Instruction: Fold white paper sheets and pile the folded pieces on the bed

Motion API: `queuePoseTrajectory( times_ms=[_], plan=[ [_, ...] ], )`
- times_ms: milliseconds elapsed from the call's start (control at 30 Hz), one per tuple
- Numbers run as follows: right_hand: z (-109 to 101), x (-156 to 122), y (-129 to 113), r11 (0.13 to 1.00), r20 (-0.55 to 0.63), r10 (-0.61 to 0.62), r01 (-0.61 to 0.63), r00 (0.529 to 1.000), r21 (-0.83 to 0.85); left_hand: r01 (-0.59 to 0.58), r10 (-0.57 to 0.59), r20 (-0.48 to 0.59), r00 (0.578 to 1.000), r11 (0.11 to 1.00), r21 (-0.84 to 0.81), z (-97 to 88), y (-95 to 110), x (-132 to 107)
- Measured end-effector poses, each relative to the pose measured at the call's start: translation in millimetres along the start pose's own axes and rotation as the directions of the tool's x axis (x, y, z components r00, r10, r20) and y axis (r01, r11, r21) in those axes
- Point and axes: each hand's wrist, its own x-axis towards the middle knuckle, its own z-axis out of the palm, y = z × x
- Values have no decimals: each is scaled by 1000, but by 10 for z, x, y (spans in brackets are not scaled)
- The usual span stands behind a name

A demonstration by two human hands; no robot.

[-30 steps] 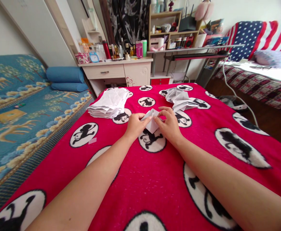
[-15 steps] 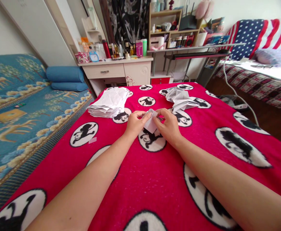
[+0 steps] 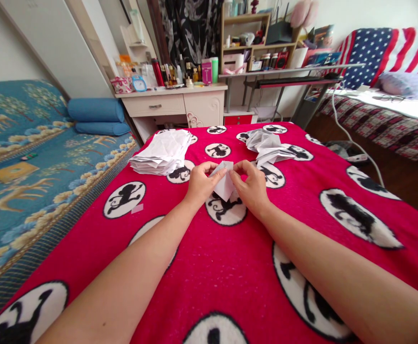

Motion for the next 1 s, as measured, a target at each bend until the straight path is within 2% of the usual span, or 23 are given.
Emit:
queuePoseTrajectory(
  times_ms=[200,500,733,933,1000],
  plan=[
    [4,-4,5,1000,8,3,-3,1000,-5,88,-87,55,995,996,-28,5,-64,16],
    [10,-9,0,1000,20,12,-13,1000,16,58,-59,29,998,998,20,-11,-106,9],
    [17,8,27,983,31,135,-138,990,120,108,-97,134,986,991,-79,-26,-110,22],
    [22,-18,-11,998,71,24,-28,997,51,95,-93,-28,995,991,96,-14,-65,10],
    [10,-26,-31,999,106,-6,1,994,47,69,-65,-38,997,987,145,-26,-66,9]
  ],
)
